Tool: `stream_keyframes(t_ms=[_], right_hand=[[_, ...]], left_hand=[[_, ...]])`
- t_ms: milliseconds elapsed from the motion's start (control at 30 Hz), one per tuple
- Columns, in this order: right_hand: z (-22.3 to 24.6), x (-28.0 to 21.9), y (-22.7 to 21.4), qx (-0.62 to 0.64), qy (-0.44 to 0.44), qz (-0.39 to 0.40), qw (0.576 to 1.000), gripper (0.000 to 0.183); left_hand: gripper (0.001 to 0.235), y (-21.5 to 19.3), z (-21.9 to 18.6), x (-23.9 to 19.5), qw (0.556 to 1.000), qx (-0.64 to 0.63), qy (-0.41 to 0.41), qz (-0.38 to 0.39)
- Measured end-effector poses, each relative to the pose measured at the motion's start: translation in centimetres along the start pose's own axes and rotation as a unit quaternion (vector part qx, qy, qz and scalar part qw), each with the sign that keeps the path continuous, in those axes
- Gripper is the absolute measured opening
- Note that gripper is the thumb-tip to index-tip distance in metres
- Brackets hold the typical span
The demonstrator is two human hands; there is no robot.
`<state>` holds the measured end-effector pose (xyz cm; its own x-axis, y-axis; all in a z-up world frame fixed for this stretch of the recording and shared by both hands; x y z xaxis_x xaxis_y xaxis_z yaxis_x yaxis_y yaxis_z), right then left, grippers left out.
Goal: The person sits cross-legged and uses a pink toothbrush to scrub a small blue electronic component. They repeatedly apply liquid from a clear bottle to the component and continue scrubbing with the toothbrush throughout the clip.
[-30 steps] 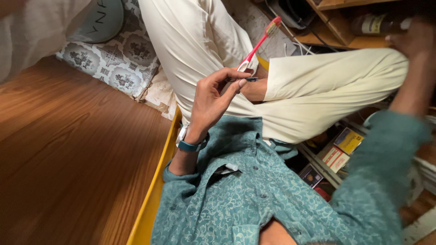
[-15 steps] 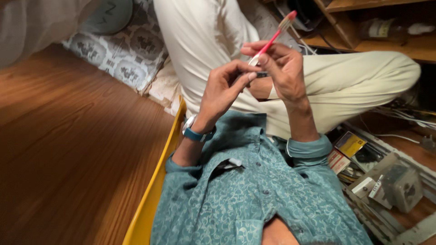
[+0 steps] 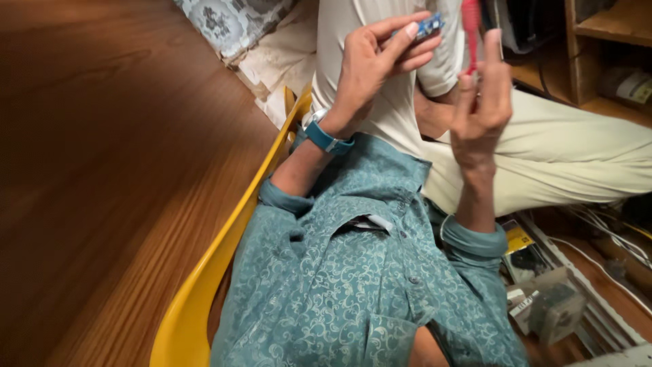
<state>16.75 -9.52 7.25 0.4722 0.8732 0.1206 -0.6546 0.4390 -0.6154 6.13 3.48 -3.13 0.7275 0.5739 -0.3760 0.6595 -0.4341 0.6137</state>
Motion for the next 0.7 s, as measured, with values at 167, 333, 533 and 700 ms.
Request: stream_keyframes(t_ms=[167, 333, 533, 700], right_hand=[[1.6, -0.6, 1.7, -0.079, -0.025, 0.024, 0.996, 0.048], [1.2, -0.1, 1.9, -0.140, -0.021, 0.028, 0.990, 0.053], [1.6, -0.1, 2.1, -0.153, -0.031, 0.038, 0.987, 0.057], [2.0, 0.4, 2.0, -0.187, -0.017, 0.038, 0.981, 0.060]], left_hand=[[0.032, -0.4, 1.5, 0.3, 1.000, 0.003, 0.018, 0.002], [0.031, -0.3, 1.7, 0.2, 0.998, 0.020, 0.063, 0.009], [0.030, -0.3, 2.5, 0.6, 0.998, 0.011, 0.064, -0.004], [0.031, -0.6, 2.8, 0.5, 0.997, 0.033, 0.065, 0.000]])
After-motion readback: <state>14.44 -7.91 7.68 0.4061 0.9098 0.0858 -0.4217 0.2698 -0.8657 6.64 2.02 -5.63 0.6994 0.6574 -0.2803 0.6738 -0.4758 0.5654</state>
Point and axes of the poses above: each hand's wrist, its own x-axis towards the middle knuckle, its own y-axis out of the palm, z = x × y, the point moved 7 cm from there along x, towards the middle knuckle, and after that the axes turned 11 degrees about x, right-handed, at the moved point
